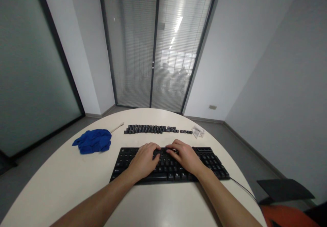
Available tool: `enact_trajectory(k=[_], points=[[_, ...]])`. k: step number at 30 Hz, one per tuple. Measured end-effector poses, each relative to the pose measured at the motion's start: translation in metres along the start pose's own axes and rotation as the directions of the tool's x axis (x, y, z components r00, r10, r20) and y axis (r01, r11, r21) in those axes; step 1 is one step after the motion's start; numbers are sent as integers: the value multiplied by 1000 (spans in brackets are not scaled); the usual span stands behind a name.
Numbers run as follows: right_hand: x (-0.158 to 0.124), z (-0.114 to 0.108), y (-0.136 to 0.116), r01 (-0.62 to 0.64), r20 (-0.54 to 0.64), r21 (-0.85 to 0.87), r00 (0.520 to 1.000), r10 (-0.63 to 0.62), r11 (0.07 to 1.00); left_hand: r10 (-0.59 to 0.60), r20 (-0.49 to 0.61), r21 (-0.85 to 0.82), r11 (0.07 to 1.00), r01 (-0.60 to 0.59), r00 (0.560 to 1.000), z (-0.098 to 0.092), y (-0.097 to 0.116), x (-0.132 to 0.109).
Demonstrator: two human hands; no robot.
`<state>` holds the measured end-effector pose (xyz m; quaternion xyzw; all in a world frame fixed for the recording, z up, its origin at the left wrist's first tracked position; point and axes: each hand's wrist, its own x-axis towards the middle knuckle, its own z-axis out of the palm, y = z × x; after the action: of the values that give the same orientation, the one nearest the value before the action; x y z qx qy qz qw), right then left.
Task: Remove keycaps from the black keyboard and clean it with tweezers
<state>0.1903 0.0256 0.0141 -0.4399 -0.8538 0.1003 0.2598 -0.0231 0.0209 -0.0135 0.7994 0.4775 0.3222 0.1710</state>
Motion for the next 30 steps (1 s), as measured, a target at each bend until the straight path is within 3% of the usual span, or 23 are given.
enact_trajectory(k=[6, 10, 15, 19, 30], points=[[8, -3, -4, -35, -102, -15, 994, 33, 999, 4, -2, 10, 1000, -4, 1000, -3, 3, 0], [27, -4, -3, -54, -135, -150, 990, 34, 987, -6, 7, 8, 1000, 6, 1000, -3, 5, 0], [53, -1, 21, -199, -12, -358, 978, 208, 912, -14, 4, 6, 1000, 14, 1000, -5, 8, 0], [66, 4, 38, -246, 23, -391, 961, 276, 887, -39, 15, 14, 999, 39, 999, -6, 10, 0], [87, 23, 34, -293, 44, -450, 936, 349, 843, -32, 14, 7, 999, 32, 999, -4, 8, 0]])
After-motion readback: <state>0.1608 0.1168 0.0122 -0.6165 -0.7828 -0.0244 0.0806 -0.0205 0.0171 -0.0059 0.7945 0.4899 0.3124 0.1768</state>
